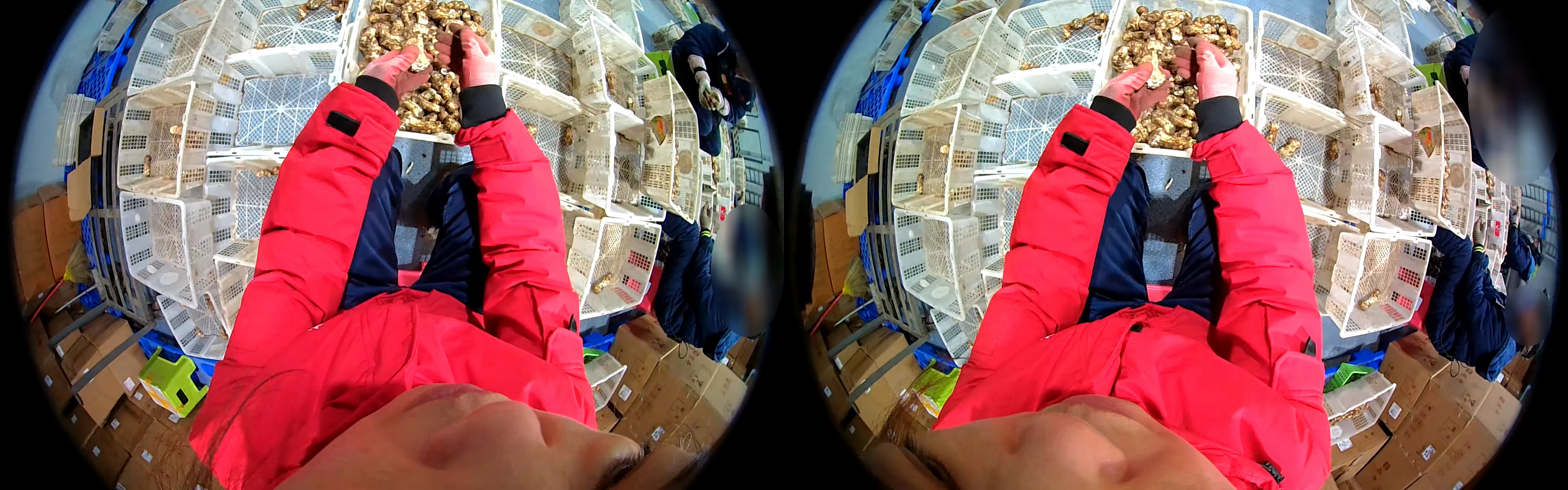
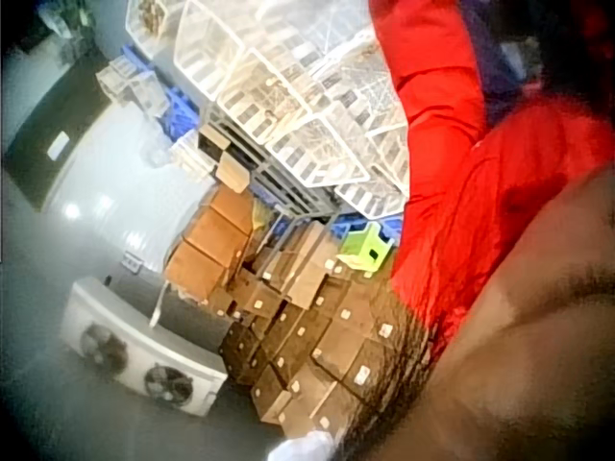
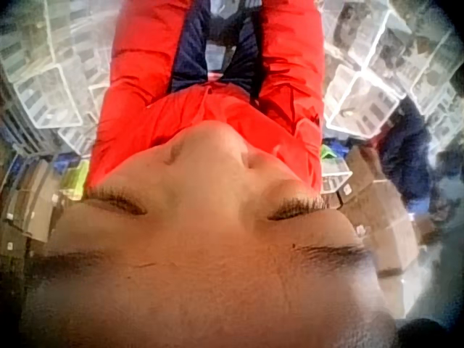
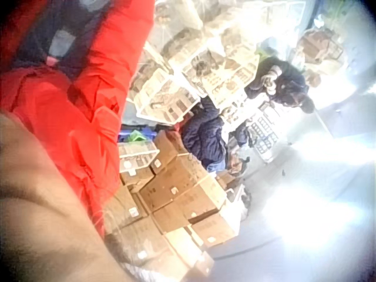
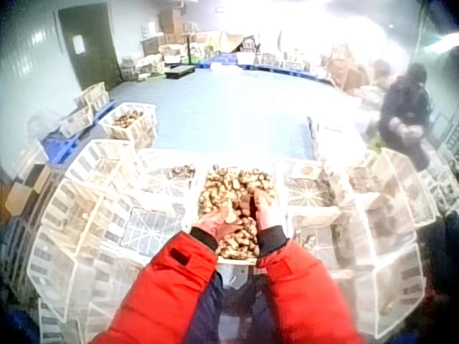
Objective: The person picks up pieces of ginger root from a large basket by hand and sorts them into different small plastic baskets while sitting on the floor.
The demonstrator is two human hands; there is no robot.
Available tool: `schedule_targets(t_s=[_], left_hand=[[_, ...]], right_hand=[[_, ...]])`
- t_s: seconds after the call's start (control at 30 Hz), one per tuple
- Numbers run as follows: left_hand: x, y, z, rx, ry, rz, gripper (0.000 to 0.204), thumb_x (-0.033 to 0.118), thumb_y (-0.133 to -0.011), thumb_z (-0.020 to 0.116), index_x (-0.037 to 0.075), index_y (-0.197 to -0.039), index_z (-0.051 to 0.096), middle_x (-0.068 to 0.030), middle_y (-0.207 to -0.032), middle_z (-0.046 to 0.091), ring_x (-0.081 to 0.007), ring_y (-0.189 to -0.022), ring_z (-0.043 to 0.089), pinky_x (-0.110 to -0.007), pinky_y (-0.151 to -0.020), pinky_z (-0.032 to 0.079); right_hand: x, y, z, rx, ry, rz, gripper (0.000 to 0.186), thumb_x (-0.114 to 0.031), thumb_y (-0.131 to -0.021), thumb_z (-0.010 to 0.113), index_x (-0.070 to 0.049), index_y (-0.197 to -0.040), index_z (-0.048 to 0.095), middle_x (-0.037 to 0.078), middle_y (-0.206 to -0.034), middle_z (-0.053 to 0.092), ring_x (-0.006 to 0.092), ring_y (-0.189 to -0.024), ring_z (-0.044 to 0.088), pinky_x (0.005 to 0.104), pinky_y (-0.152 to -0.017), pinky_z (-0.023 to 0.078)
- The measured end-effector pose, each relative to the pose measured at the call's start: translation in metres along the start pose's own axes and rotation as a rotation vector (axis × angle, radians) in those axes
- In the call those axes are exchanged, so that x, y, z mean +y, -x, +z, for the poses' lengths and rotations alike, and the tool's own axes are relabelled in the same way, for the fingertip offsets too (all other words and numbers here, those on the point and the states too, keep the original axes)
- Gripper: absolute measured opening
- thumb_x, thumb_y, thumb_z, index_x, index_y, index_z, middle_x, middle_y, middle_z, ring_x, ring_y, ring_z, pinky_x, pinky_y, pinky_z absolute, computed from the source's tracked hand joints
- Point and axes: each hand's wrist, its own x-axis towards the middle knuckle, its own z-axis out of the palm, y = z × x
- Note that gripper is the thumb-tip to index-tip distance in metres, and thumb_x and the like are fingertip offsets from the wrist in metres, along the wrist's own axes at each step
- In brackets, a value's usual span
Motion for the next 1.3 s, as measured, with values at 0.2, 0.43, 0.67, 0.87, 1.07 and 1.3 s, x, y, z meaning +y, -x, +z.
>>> schedule_targets(t_s=[0.2,0.43,0.67,0.87,1.07,1.3], left_hand=[[-0.004,-0.007,0.007,0.055,-0.242,0.062,0.028,0.014,-0.080,0.049,0.001,-0.105,0.046,-0.0088,-0.092,0.054,-0.0224,-0.080,0.056,-0.033,-0.065,0.049],[0.007,0.002,0.009,0.346,-1.001,0.525,0.036,0.023,-0.072,0.062,-0.005,-0.092,0.052,-0.0081,-0.076,0.058,-0.0148,-0.063,0.054,-0.025,-0.054,0.043],[-0.006,0.003,0.020,0.238,-1.559,0.814,0.042,0.020,-0.062,0.063,0.002,-0.098,0.051,-0.0158,-0.091,0.053,-0.0261,-0.086,0.051,-0.033,-0.071,0.041],[-0.005,0.012,0.034,0.174,-0.980,0.741,0.026,0.008,-0.075,0.055,-0.001,-0.099,0.051,-0.0083,-0.092,0.055,-0.0119,-0.079,0.051,-0.023,-0.070,0.041],[0.003,-0.009,-0.005,0.146,-0.626,0.500,0.019,0.007,-0.077,0.052,-0.002,-0.094,0.052,-0.0068,-0.077,0.055,-0.0112,-0.061,0.049,-0.022,-0.053,0.040],[0.000,0.002,0.011,0.187,-0.629,0.371,0.017,0.006,-0.080,0.047,-0.005,-0.093,0.050,-0.0085,-0.074,0.053,-0.0111,-0.052,0.043,-0.021,-0.045,0.034]], right_hand=[[0.004,0.001,-0.012,0.025,0.136,0.032,0.026,-0.013,-0.082,0.043,0.005,-0.101,0.048,0.016,-0.084,0.057,0.0232,-0.069,0.059,0.0279,-0.059,0.048],[0.008,0.017,0.021,-0.132,0.326,0.066,0.053,-0.016,-0.073,0.055,0.001,-0.118,0.033,0.009,-0.086,0.057,0.0118,-0.064,0.052,0.0224,-0.054,0.044],[0.013,0.020,0.043,0.136,0.262,-0.132,0.057,-0.016,-0.069,0.060,0.008,-0.115,0.035,0.017,-0.100,0.053,0.0201,-0.087,0.052,0.0270,-0.073,0.042],[0.001,0.004,0.009,0.048,-0.499,0.022,0.018,-0.009,-0.078,0.049,-0.004,-0.095,0.042,0.011,-0.091,0.052,0.0256,-0.080,0.053,0.0413,-0.072,0.045],[-0.014,0.005,0.006,0.006,-0.455,-0.076,0.021,0.004,-0.075,0.046,0.001,-0.094,0.039,0.017,-0.093,0.051,0.0288,-0.086,0.053,0.0442,-0.072,0.045],[-0.038,0.022,0.027,0.077,-0.249,-0.091,0.017,0.003,-0.070,0.049,0.000,-0.088,0.050,0.010,-0.077,0.056,0.0209,-0.065,0.057,0.0305,-0.052,0.049]])
